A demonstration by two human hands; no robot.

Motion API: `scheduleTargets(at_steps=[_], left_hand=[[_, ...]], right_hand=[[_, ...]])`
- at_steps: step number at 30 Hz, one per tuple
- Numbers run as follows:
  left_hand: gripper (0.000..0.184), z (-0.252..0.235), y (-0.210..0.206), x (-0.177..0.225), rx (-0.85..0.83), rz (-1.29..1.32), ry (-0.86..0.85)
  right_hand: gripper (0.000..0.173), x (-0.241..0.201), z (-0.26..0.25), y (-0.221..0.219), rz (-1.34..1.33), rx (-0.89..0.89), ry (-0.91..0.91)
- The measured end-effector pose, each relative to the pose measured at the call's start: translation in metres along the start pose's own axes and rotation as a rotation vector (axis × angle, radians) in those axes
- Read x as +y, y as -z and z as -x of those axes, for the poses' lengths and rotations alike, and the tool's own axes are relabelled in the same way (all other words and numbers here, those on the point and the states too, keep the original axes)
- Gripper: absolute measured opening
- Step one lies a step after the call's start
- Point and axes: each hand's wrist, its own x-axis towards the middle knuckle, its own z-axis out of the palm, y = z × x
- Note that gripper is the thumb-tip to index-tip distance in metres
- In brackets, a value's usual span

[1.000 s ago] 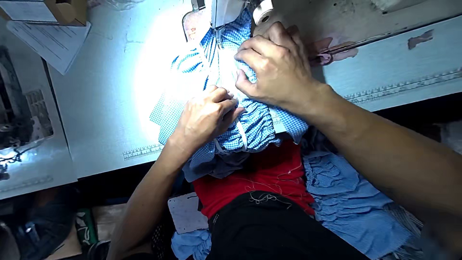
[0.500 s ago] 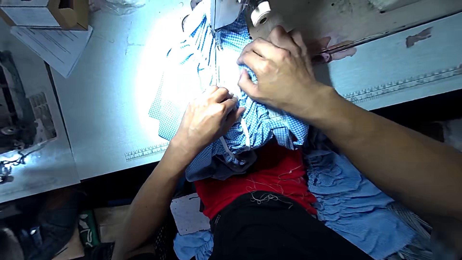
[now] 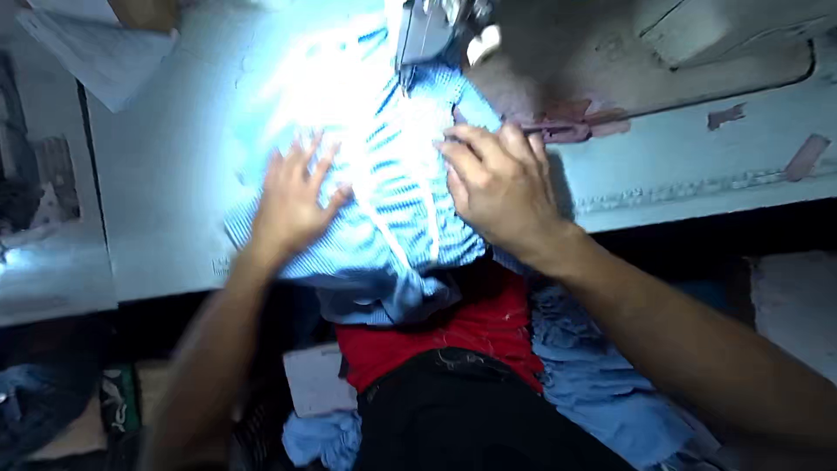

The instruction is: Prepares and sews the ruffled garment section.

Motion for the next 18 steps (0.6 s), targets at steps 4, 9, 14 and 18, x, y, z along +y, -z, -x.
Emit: scheduleTargets(at_steps=[4,9,14,18], left_hand=[[0.049,-0.037,0.047,-0.050,0.033,-0.219,0.111],[0.058,0.007,-0.009,0.067,0.231,0.110,-0.176],[0.077,-0.042,0.014,-0.016,0.166,-0.048,-0.720],[0.052,-0.015,0.050,-0.006,0.174,-0.172,-0.081]], right_hand=[[0.041,-0.010,0.002,0.001,0.033,-0.072,-0.024],[0.041,-0.007,-0.005,0.002,0.023,-0.025,-0.016],[0.041,-0.001,-0.009,0.003,0.071,-0.045,0.014],[0.041,-0.016,0.006,0.017,0.053,0.021,0.029]])
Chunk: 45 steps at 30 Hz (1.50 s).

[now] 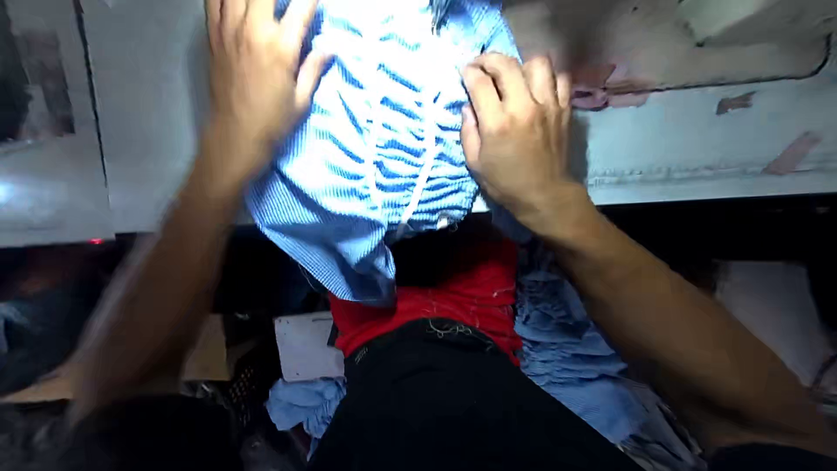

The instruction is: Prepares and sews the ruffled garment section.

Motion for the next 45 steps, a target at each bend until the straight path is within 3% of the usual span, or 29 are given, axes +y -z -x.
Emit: scheduleTargets(at_steps=[2,4,7,8,9,10,11,13,15,17,18,20,22,24,25,28,31,35,40,45], left_hand=[[0.051,0.042,0.002,0.070,0.052,0.117,0.214],[0.056,0.085,-0.020,0.100,-0.039,0.210,0.209],[0.068,0.090,-0.034,0.076,-0.141,0.203,0.110],[0.071,0.086,-0.031,0.068,-0.181,0.257,0.067],[0.073,0.079,-0.030,0.058,-0.196,0.290,0.015],[0.074,0.072,-0.029,0.046,-0.195,0.307,-0.041],[0.076,0.071,-0.027,0.037,-0.202,0.324,-0.093],[0.082,0.071,-0.022,0.022,-0.205,0.336,-0.194],[0.086,0.066,-0.021,0.014,-0.116,0.277,-0.282],[0.076,0.073,-0.016,0.036,0.034,0.267,-0.308],[0.067,0.067,-0.010,0.051,0.133,0.278,-0.284],[0.056,0.038,-0.007,0.074,0.201,0.285,-0.217],[0.068,0.017,-0.022,0.087,0.063,0.275,-0.188],[0.067,0.004,-0.050,0.088,0.000,0.271,-0.204],[0.059,-0.005,-0.057,0.085,0.022,0.269,-0.214],[0.031,-0.002,-0.058,0.092,0.095,0.285,-0.246],[0.021,0.031,-0.052,0.122,0.166,0.357,-0.323],[0.026,0.089,-0.048,0.172,0.185,0.438,-0.331],[0.025,0.098,-0.048,0.179,0.199,0.398,-0.202],[0.024,0.095,-0.050,0.177,0.194,0.395,-0.199]], right_hand=[[0.036,-0.032,0.053,0.016,-0.164,0.132,0.012],[0.025,-0.071,0.116,-0.013,-0.521,0.151,-0.164],[0.049,-0.074,0.142,-0.071,-1.208,-0.138,-0.721],[0.051,-0.064,0.142,-0.080,-1.391,-0.175,-0.797],[0.049,-0.052,0.137,-0.084,-1.509,-0.202,-0.747],[0.035,-0.042,0.132,-0.082,-1.527,-0.205,-0.650],[0.019,-0.038,0.135,-0.070,-1.477,-0.201,-0.556],[0.021,-0.034,0.147,-0.036,-1.408,-0.186,-0.428],[0.023,-0.028,0.160,-0.018,-1.284,-0.199,-0.473],[0.032,-0.029,0.176,-0.002,-0.841,-0.299,-0.542],[0.034,-0.031,0.167,0.007,-0.644,-0.269,-0.505],[0.027,-0.038,0.125,0.027,-0.451,-0.003,-0.352],[0.020,-0.041,0.082,0.039,-0.454,0.179,-0.200],[0.024,-0.025,0.026,0.017,-0.414,0.247,-0.115],[0.029,-0.013,-0.002,0.001,-0.345,0.233,-0.107],[0.040,0.006,-0.041,-0.022,-0.111,-0.027,-0.213],[0.043,0.010,-0.044,-0.021,0.037,-0.085,-0.214],[0.043,0.010,-0.038,-0.014,0.061,-0.139,-0.171],[0.041,0.015,-0.039,-0.013,0.072,-0.138,-0.141],[0.039,0.017,-0.042,-0.015,0.031,-0.106,-0.114]])
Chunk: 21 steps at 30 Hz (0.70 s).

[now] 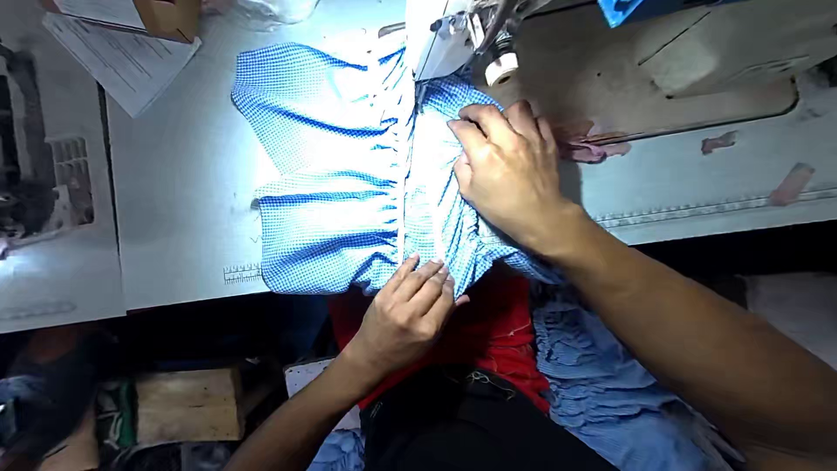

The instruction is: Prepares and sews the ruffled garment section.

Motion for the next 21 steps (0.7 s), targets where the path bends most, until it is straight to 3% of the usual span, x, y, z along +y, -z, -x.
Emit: scheduleTargets(at_steps=[6,8,11,17,21], left_hand=[[0.022,-0.008,-0.001,-0.009,0.000,-0.026,0.009],[0.023,-0.011,-0.003,-0.013,0.002,-0.031,0.011],[0.022,-0.015,-0.003,-0.018,-0.006,-0.021,0.020],[0.021,-0.027,0.001,-0.026,-0.029,0.009,0.015],[0.020,-0.033,0.002,-0.034,-0.028,0.025,0.012]], right_hand=[[0.024,0.006,-0.002,-0.006,-0.054,0.103,0.143],[0.027,0.010,-0.003,-0.006,-0.027,0.085,0.128],[0.045,0.011,-0.001,-0.004,-0.007,0.041,0.112],[0.027,0.018,0.004,-0.009,-0.094,0.140,0.190],[0.035,0.021,0.004,-0.009,-0.095,0.121,0.168]])
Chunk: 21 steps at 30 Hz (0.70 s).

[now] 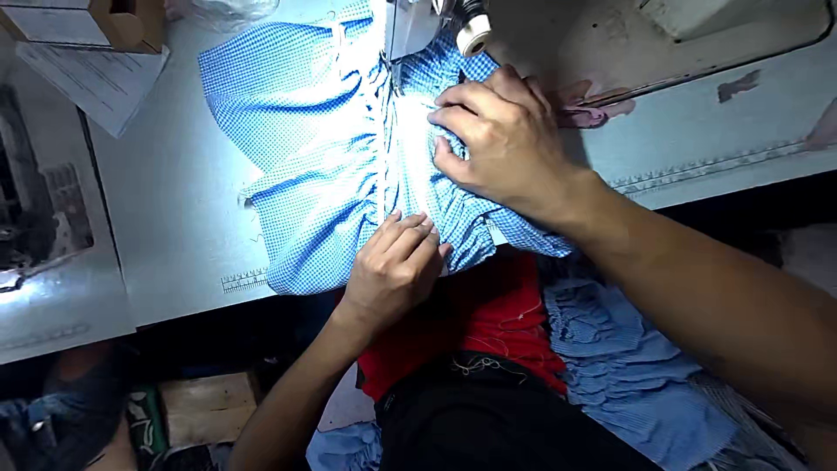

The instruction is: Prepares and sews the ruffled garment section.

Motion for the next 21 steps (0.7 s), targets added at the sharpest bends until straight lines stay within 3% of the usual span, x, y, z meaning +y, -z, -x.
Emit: scheduleTargets(at_steps=[6,9,15,18,21], left_hand=[[0.015,-0.008,0.000,-0.009,0.002,0.061,0.000],[0.014,-0.012,0.001,-0.013,0.003,0.082,-0.011],[0.028,-0.016,0.001,-0.016,-0.010,0.021,0.005],[0.020,-0.017,0.002,-0.020,-0.010,0.035,-0.020],[0.014,-0.020,0.003,-0.024,-0.028,0.086,-0.056]], right_hand=[[0.027,0.001,0.000,0.004,-0.057,0.007,0.065],[0.039,0.000,0.000,0.009,-0.036,-0.090,0.008],[0.027,-0.004,0.003,0.006,-0.031,-0.042,0.041],[0.037,-0.005,0.003,0.009,0.004,-0.084,0.005],[0.032,-0.005,0.003,0.008,-0.027,-0.061,0.035]])
